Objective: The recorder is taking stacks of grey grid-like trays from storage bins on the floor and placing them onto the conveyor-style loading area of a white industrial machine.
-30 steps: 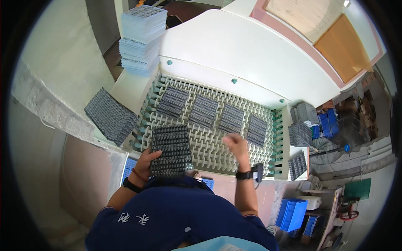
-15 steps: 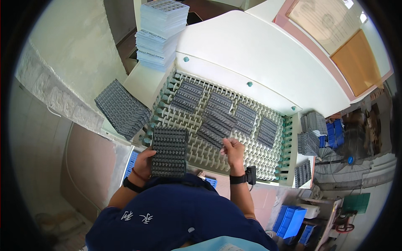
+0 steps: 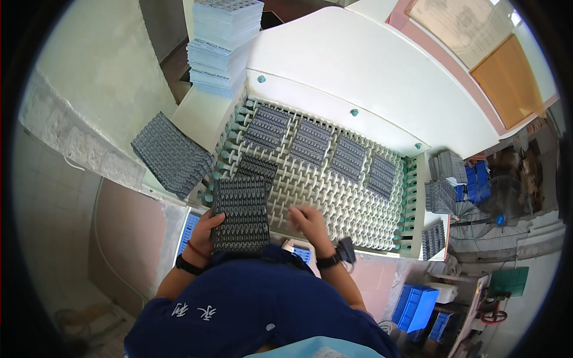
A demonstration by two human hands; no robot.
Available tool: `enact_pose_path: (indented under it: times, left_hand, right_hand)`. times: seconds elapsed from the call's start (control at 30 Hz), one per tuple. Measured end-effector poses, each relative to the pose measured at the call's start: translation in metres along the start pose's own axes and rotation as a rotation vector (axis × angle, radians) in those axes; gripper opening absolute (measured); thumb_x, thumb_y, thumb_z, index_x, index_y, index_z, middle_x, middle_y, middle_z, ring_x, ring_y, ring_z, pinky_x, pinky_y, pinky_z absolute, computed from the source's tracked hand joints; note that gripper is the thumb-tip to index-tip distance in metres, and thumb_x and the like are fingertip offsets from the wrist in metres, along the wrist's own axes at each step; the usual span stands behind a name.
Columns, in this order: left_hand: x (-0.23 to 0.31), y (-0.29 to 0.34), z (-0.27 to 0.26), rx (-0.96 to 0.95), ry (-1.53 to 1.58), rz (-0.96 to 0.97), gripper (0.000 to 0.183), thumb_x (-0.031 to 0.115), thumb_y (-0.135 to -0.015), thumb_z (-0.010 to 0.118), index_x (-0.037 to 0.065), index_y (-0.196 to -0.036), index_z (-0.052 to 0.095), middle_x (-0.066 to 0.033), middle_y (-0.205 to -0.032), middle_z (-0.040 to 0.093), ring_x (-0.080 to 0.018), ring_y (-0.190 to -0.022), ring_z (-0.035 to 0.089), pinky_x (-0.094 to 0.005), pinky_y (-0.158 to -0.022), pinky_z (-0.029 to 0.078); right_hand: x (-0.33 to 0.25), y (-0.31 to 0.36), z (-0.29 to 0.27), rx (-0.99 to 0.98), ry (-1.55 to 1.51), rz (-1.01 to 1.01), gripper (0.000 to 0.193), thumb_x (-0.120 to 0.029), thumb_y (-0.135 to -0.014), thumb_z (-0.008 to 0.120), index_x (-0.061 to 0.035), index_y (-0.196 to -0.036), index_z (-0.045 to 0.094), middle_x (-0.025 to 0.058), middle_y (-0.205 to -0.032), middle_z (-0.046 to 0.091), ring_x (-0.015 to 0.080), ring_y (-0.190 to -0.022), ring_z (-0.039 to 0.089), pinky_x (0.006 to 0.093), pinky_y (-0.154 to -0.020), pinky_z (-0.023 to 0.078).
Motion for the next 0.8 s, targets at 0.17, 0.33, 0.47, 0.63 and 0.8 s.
enact_pose_path:
  times: [0.17,0.33,0.47,0.63,0.8]
  left_hand:
    - [0.002,-0.004,0.0,0.04,0.01,0.016,0.046,0.006,-0.086,0.054,-0.007,-0.128,0.04,-0.0193,-0.117,0.056,-0.0303,-0.103,0.059,-0.0413,-0.09,0.05]
    - [-0.001,-0.008,0.0,0.059,0.039,0.023,0.047,0.007,-0.086,0.055,-0.008,-0.128,0.039,-0.0201,-0.117,0.056,-0.0308,-0.102,0.06,-0.041,-0.089,0.051]
    - [-0.006,-0.014,0.003,0.057,0.033,-0.008,0.046,0.006,-0.086,0.054,-0.007,-0.128,0.039,-0.0204,-0.118,0.056,-0.0306,-0.103,0.06,-0.0406,-0.089,0.051]
    - [-0.009,-0.022,0.013,0.048,-0.053,-0.05,0.048,0.011,-0.087,0.051,-0.009,-0.128,0.036,-0.0223,-0.117,0.055,-0.0313,-0.102,0.061,-0.0417,-0.089,0.051]
    - [-0.009,-0.03,0.02,0.042,-0.087,-0.1,0.045,0.009,-0.087,0.054,-0.008,-0.126,0.04,-0.019,-0.116,0.057,-0.0279,-0.101,0.061,-0.0381,-0.087,0.052]
  right_hand:
    - [0.14,0.138,-0.082,0.246,-0.372,0.452,0.03,-0.03,-0.091,0.057,-0.0012,-0.088,0.063,0.0052,-0.075,0.063,0.0113,-0.064,0.059,0.0252,-0.056,0.047]
    - [0.264,0.323,-0.086,0.378,-0.36,0.783,0.028,-0.03,-0.092,0.055,-0.0058,-0.079,0.059,0.0037,-0.069,0.059,0.0126,-0.054,0.054,0.0266,-0.049,0.044]
    - [0.293,0.352,-0.057,0.378,-0.375,0.894,0.028,-0.03,-0.092,0.055,-0.0058,-0.079,0.059,0.0037,-0.069,0.059,0.0126,-0.054,0.054,0.0266,-0.048,0.044]
    - [0.294,0.337,-0.047,0.365,-0.388,0.869,0.028,-0.03,-0.092,0.055,-0.0058,-0.079,0.059,0.0037,-0.069,0.059,0.0126,-0.054,0.053,0.0265,-0.048,0.044]
    - [0.288,0.315,-0.045,0.347,-0.398,0.827,0.028,-0.03,-0.092,0.055,-0.0059,-0.079,0.059,0.0037,-0.069,0.059,0.0125,-0.053,0.053,0.0264,-0.048,0.044]
Point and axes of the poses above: each hand's wrist, its own y-axis away from the middle knuckle, its own z-axis out of the palm, x = y × z, the point moved 7 cm from there along -y, towards the middle knuckle
